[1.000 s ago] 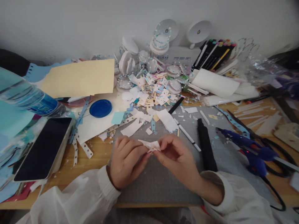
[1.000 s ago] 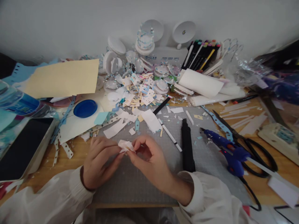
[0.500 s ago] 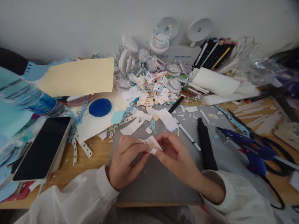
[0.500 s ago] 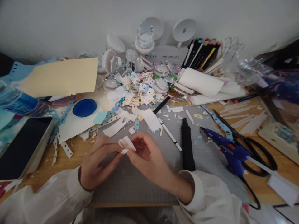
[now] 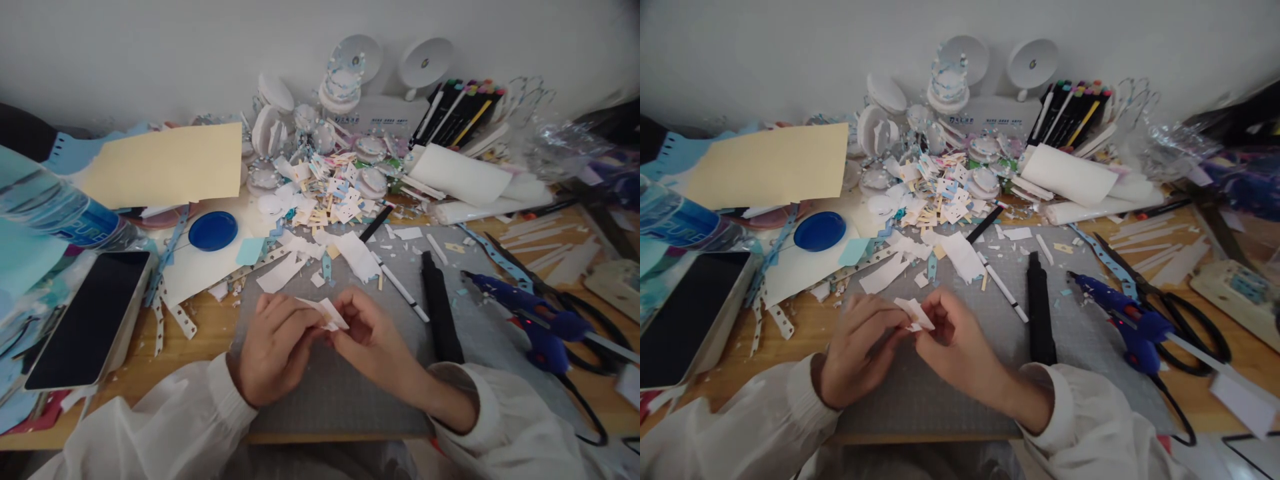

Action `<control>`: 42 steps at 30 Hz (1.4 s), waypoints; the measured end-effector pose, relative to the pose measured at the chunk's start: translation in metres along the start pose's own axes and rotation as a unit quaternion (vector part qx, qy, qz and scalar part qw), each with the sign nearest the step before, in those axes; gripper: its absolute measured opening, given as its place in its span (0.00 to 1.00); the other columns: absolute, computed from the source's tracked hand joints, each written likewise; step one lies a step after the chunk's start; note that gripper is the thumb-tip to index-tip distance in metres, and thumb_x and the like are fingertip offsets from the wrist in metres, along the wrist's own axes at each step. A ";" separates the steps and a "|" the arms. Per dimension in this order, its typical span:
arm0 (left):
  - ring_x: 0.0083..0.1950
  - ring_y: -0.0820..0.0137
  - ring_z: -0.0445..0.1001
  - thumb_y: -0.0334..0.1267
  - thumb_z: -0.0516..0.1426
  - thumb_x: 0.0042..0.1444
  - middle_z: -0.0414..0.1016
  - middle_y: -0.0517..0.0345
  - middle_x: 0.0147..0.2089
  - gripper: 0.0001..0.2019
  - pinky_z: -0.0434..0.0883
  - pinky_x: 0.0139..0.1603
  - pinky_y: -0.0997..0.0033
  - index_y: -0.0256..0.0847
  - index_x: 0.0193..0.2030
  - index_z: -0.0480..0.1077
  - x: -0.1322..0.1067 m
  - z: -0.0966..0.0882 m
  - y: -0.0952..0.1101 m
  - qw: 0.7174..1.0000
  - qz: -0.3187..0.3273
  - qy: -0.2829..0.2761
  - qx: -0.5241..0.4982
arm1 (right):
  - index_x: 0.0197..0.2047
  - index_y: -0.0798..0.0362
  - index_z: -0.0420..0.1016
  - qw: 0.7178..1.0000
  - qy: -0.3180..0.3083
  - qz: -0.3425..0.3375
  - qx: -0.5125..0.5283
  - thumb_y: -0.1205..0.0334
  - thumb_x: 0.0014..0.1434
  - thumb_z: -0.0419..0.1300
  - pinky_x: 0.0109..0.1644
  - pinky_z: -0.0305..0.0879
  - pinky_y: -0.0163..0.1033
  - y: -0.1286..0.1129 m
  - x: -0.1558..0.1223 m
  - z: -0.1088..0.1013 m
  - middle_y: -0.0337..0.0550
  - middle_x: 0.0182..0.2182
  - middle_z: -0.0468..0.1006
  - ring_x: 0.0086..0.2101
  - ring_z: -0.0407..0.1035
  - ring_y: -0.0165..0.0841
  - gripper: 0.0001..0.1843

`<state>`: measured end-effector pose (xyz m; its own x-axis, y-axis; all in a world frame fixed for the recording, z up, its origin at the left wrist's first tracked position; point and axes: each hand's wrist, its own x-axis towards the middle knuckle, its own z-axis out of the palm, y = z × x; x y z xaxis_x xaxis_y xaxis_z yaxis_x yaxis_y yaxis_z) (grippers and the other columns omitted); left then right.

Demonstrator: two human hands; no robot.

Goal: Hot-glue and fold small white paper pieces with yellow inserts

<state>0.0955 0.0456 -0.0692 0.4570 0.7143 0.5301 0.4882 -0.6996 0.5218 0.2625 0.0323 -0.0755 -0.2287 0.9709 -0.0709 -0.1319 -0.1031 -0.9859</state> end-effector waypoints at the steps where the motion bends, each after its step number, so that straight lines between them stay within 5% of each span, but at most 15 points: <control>1: 0.33 0.68 0.69 0.26 0.54 0.58 0.76 0.56 0.34 0.06 0.58 0.35 0.66 0.39 0.37 0.69 0.000 0.000 0.002 0.999 0.018 0.007 0.038 | 0.32 0.49 0.63 1.000 0.002 0.004 -0.001 0.71 0.49 0.59 0.30 0.64 0.32 -0.001 0.000 0.001 0.34 0.26 0.68 0.27 0.64 0.27 0.09; 7: 0.31 0.67 0.68 0.27 0.53 0.56 0.77 0.57 0.32 0.07 0.57 0.34 0.64 0.41 0.38 0.69 -0.001 -0.007 0.003 0.980 0.083 0.061 0.169 | 0.32 0.50 0.63 1.000 -0.008 0.005 0.015 0.73 0.49 0.58 0.30 0.61 0.30 -0.005 -0.006 0.003 0.32 0.26 0.66 0.27 0.62 0.25 0.10; 12: 0.36 0.63 0.69 0.29 0.56 0.56 0.74 0.53 0.33 0.04 0.61 0.41 0.60 0.41 0.35 0.66 0.008 -0.027 -0.021 0.939 -0.042 0.222 0.260 | 0.33 0.51 0.63 0.996 -0.037 0.075 0.020 0.70 0.53 0.58 0.35 0.66 0.31 0.005 -0.008 0.002 0.33 0.29 0.68 0.29 0.69 0.24 0.07; 17: 0.39 0.65 0.69 0.29 0.52 0.62 0.69 0.53 0.35 0.03 0.66 0.40 0.66 0.39 0.37 0.65 0.019 -0.034 -0.029 0.980 -0.081 0.123 0.133 | 0.42 0.50 0.63 0.990 -0.092 0.099 0.037 0.67 0.55 0.59 0.33 0.66 0.30 0.011 -0.004 0.002 0.36 0.34 0.73 0.31 0.72 0.25 0.11; 21: 0.36 0.68 0.66 0.31 0.48 0.65 0.66 0.57 0.32 0.08 0.65 0.40 0.69 0.40 0.34 0.63 0.035 -0.035 -0.033 0.987 -0.108 0.068 0.099 | 0.45 0.51 0.63 0.987 -0.136 0.074 -0.042 0.62 0.61 0.55 0.33 0.66 0.31 0.012 -0.006 0.000 0.37 0.32 0.74 0.29 0.70 0.25 0.09; 32: 0.34 0.68 0.69 0.34 0.56 0.58 0.70 0.56 0.34 0.03 0.67 0.37 0.69 0.38 0.34 0.68 0.106 -0.039 -0.095 0.984 -0.067 0.088 0.137 | 0.37 0.53 0.66 0.960 -0.204 -0.005 -0.189 0.64 0.59 0.56 0.30 0.58 0.31 0.002 -0.015 0.000 0.36 0.29 0.73 0.28 0.66 0.26 0.02; 35: 0.41 0.65 0.72 0.35 0.52 0.62 0.73 0.51 0.38 0.06 0.69 0.43 0.66 0.38 0.39 0.70 0.100 -0.046 -0.081 0.990 -0.040 0.043 0.125 | 0.36 0.52 0.66 0.956 -0.196 -0.022 -0.216 0.64 0.57 0.58 0.29 0.54 0.31 -0.001 -0.017 -0.003 0.34 0.27 0.70 0.27 0.62 0.26 0.04; 42: 0.46 0.67 0.74 0.40 0.58 0.60 0.77 0.53 0.44 0.09 0.71 0.47 0.71 0.42 0.45 0.72 0.032 -0.039 -0.025 0.967 0.073 -0.234 0.064 | 0.37 0.52 0.66 0.957 -0.232 0.008 -0.172 0.60 0.59 0.58 0.29 0.57 0.31 -0.007 -0.021 -0.004 0.36 0.28 0.73 0.26 0.64 0.25 0.06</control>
<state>0.0692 0.0849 -0.0393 0.8004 0.5593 0.2157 0.4670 -0.8074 0.3605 0.2716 0.0137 -0.0676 -0.6423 0.7612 -0.0895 0.1823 0.0384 -0.9825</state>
